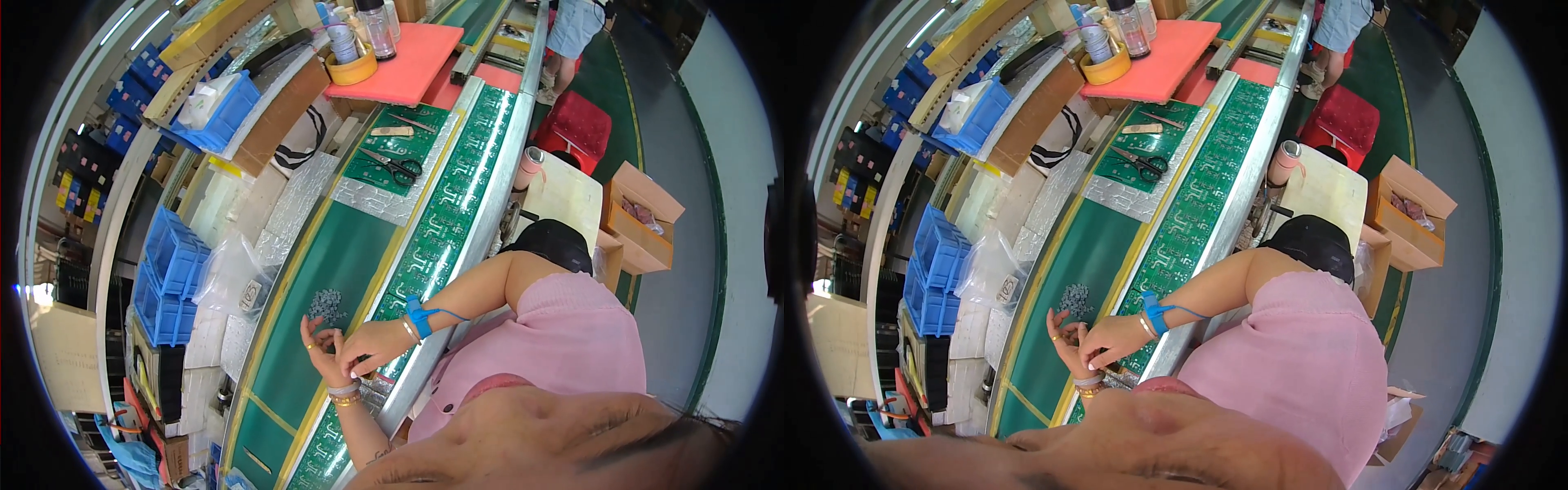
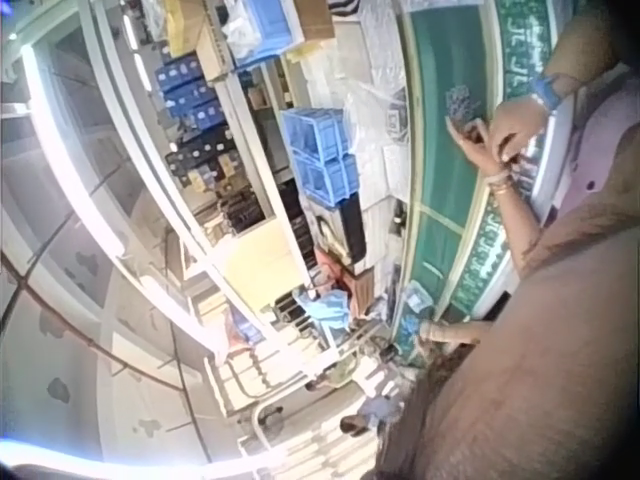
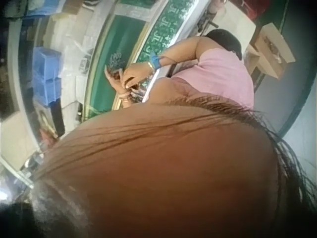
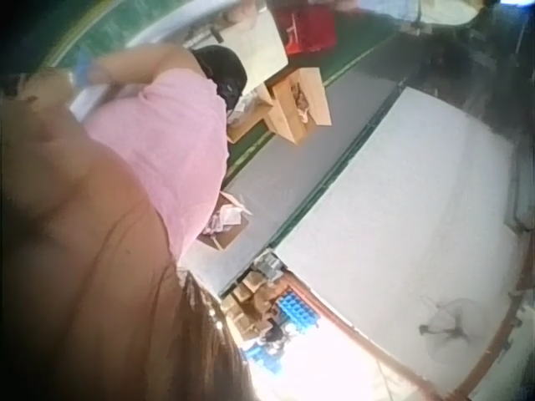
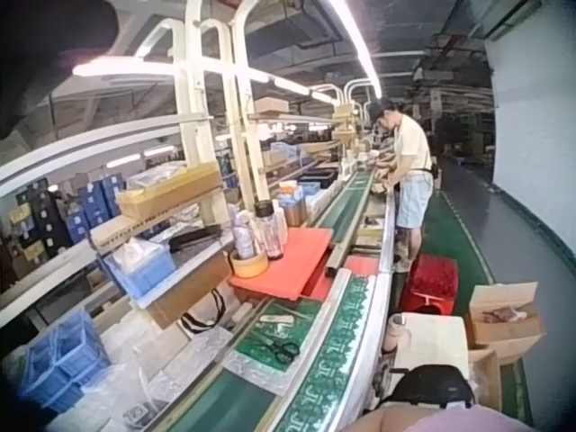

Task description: The person assembles electronic components onto printed circuit boards by hand, placing them on an industrial conveyor belt.

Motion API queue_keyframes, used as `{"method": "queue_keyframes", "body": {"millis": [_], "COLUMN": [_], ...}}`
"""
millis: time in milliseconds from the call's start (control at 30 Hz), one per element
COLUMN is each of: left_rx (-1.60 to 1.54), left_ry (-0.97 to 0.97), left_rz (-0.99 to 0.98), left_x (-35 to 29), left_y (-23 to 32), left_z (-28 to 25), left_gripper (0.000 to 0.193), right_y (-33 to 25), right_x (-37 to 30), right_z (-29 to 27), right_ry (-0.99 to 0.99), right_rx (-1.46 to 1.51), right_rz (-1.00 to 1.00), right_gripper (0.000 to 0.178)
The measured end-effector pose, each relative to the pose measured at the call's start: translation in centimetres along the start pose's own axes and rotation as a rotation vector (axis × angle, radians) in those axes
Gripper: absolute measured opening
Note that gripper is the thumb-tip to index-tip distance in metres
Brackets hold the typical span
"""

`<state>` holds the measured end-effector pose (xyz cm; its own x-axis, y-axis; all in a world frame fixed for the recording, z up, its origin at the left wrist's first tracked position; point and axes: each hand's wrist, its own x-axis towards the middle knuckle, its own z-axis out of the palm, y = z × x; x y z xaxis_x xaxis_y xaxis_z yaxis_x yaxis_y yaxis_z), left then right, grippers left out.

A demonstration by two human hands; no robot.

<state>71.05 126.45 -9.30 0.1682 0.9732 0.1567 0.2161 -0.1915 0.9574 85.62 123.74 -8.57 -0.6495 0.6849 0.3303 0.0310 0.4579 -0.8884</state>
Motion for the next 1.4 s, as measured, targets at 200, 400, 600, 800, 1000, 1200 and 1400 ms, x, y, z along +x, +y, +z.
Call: {"method": "queue_keyframes", "body": {"millis": [200, 400, 600, 800, 1000, 1200, 1400], "left_rx": [-0.121, 0.134, 0.267, 0.363, 0.613, 0.611, 0.531], "left_ry": [-0.059, -0.158, -0.223, -0.233, -0.184, -0.109, -0.023], "left_rz": [-0.057, 0.213, 0.382, 0.304, 0.603, 0.782, 0.650], "left_x": [-0.3, -0.7, -0.6, -0.7, -0.4, 0.6, -1.6], "left_y": [-1.4, 0.2, 0.7, 1.8, -0.4, -0.9, 1.3], "left_z": [-0.6, -0.5, -0.8, -0.3, -0.3, 2.4, 0.9], "left_gripper": [0.069, 0.060, 0.059, 0.062, 0.056, 0.070, 0.070], "right_y": [0.7, 0.7, 0.9, -0.1, 0.6, 0.1, 4.8], "right_x": [1.0, 0.5, 0.0, 0.2, 0.9, -1.2, -1.6], "right_z": [-1.9, -1.7, -1.8, -3.5, -1.8, -4.0, -5.2], "right_ry": [-0.411, -0.444, -0.426, -0.931, -0.496, -0.404, -0.770], "right_rx": [1.219, 1.081, 1.044, 1.093, 1.062, 0.933, 1.180], "right_rz": [0.045, 0.391, 0.513, 0.060, 0.542, 0.527, -0.008], "right_gripper": [0.054, 0.045, 0.048, 0.071, 0.056, 0.056, 0.071]}}
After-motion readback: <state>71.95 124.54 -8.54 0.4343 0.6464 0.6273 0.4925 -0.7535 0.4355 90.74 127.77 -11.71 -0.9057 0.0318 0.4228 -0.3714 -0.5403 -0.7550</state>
